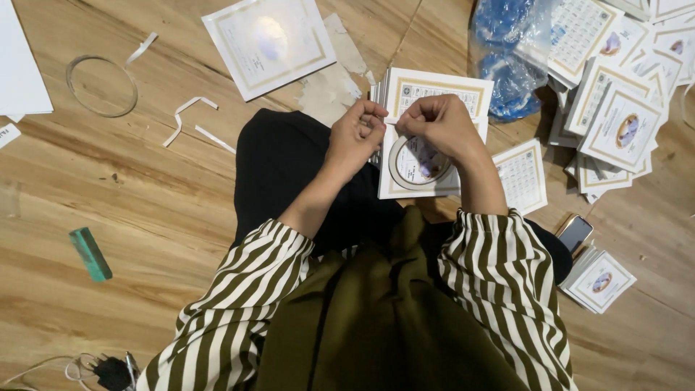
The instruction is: Applying double-sided tape to the back of small booklets and stacking them.
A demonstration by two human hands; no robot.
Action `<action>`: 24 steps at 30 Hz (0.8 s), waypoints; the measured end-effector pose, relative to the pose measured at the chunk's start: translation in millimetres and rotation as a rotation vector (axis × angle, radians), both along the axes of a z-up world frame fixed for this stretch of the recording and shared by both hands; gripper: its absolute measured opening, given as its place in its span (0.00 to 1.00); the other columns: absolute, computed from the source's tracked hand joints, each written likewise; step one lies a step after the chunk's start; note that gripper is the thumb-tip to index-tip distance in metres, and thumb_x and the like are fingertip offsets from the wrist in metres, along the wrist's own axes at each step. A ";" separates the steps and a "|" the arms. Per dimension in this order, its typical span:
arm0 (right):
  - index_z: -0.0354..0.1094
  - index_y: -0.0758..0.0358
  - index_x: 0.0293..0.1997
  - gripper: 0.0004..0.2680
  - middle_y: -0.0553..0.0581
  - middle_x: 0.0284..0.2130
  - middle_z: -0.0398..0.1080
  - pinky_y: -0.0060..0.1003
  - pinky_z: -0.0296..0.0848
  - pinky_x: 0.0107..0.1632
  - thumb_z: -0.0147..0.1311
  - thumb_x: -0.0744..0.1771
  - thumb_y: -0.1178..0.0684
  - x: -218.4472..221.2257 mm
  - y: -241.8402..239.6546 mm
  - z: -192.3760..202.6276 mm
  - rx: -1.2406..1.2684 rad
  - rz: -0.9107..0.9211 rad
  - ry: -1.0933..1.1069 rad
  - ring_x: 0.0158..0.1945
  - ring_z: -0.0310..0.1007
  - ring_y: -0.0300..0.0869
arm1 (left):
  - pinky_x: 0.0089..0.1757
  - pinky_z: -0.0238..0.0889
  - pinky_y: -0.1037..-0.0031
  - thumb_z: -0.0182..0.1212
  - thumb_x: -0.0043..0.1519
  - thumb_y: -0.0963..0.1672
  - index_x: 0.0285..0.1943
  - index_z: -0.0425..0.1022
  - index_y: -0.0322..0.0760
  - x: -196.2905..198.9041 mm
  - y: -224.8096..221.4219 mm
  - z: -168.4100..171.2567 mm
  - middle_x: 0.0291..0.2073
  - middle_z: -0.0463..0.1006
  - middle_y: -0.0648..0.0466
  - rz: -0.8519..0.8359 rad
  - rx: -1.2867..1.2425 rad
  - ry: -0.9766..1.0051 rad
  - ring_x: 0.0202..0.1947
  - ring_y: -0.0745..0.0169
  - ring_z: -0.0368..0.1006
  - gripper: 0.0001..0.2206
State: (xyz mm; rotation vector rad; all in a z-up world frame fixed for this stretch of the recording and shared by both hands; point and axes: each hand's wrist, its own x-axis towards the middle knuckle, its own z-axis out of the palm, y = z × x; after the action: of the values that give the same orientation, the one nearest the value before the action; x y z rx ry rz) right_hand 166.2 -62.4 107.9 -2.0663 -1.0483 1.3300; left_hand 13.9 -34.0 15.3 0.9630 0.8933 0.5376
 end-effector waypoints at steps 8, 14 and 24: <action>0.69 0.66 0.23 0.03 0.51 0.12 0.60 0.25 0.58 0.26 0.54 0.59 0.59 0.2 3.4 0.8 -0.003 -0.025 0.034 0.20 0.58 0.34 | 0.28 0.71 0.78 0.51 0.53 0.37 0.41 0.69 0.35 0.1 -0.3 -1.4 0.26 0.69 0.50 0.010 -0.034 -0.029 0.26 0.64 0.71 0.09; 0.69 0.66 0.24 0.03 0.52 0.11 0.61 0.25 0.58 0.25 0.54 0.59 0.59 0.4 5.4 0.2 -0.011 -0.020 0.025 0.18 0.58 0.34 | 0.27 0.71 0.78 0.52 0.52 0.38 0.39 0.70 0.36 1.0 2.3 3.1 0.25 0.69 0.50 0.030 -0.044 -0.024 0.25 0.64 0.71 0.08; 0.69 0.66 0.24 0.03 0.52 0.13 0.62 0.27 0.59 0.27 0.55 0.59 0.58 -1.8 7.2 4.5 -0.024 0.001 -0.023 0.20 0.60 0.36 | 0.23 0.71 0.81 0.56 0.54 0.40 0.36 0.70 0.33 6.0 4.3 3.5 0.22 0.70 0.50 0.063 -0.077 -0.010 0.21 0.67 0.70 0.04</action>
State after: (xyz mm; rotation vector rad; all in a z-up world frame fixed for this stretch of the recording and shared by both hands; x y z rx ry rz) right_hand 164.4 -55.2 112.4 -2.1033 -1.0487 1.3285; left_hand 19.9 -29.8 18.8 0.8639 0.9310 0.5569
